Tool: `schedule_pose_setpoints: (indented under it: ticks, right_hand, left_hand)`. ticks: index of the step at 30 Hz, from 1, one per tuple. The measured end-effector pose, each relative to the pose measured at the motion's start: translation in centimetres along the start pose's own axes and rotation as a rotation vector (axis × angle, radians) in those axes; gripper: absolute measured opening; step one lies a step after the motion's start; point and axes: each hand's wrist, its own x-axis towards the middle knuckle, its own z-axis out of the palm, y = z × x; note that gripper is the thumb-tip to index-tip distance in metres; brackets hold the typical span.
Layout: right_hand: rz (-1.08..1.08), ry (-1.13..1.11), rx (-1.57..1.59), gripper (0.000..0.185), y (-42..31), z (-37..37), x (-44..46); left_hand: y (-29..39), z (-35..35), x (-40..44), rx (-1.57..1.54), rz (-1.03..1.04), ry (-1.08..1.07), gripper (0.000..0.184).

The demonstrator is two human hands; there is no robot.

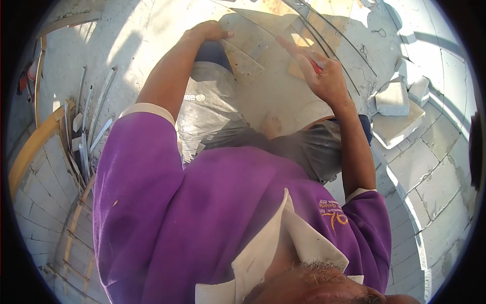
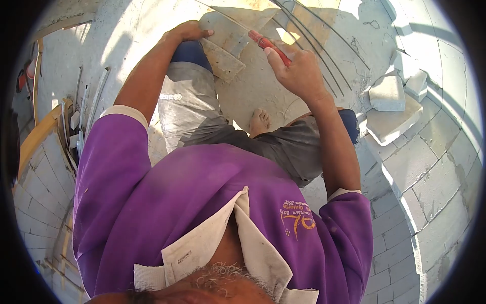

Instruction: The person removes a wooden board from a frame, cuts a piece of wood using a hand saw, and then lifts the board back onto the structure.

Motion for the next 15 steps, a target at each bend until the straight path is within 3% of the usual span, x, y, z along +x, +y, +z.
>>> schedule_pose_setpoints:
  ticks: [3, 6, 7, 9, 12, 14, 15]
  right_hand:
    - [0.091, 0.011, 0.114, 0.027, -1.3, -3.1, -2.9]
    - [0.045, 0.081, 0.201, 0.029, 0.8, -3.8, -4.2]
    - [0.072, 0.046, 0.098, 0.029, 1.4, -1.3, -2.6]
    - [-0.088, 0.111, -0.019, 0.029, 1.8, 2.8, 0.5]
    - [-0.049, -0.001, 0.009, 0.028, 0.7, 0.3, 0.1]
    - [0.063, 0.023, 0.091, 0.029, -1.4, -3.2, -2.0]
    - [0.092, 0.028, 0.279, 0.029, -1.1, -4.9, -3.6]
  left_hand:
    - [-0.2, -0.1, -0.1, -0.118, -0.157, -0.073, 0.075]
    - [0.4, -1.2, 0.6, -0.041, -0.094, -0.190, 0.074]
    - [0.8, -1.5, 1.0, -0.025, -0.078, -0.179, 0.074]
    - [0.2, -0.4, 0.9, 0.089, -0.125, -0.075, 0.071]
    - [-1.8, 1.4, 2.2, -0.009, -0.008, -0.081, 0.071]
    - [-0.2, -1.4, 0.2, 0.021, -0.112, -0.037, 0.072]
    - [0.2, -2.1, -0.2, -0.032, -0.166, -0.109, 0.075]
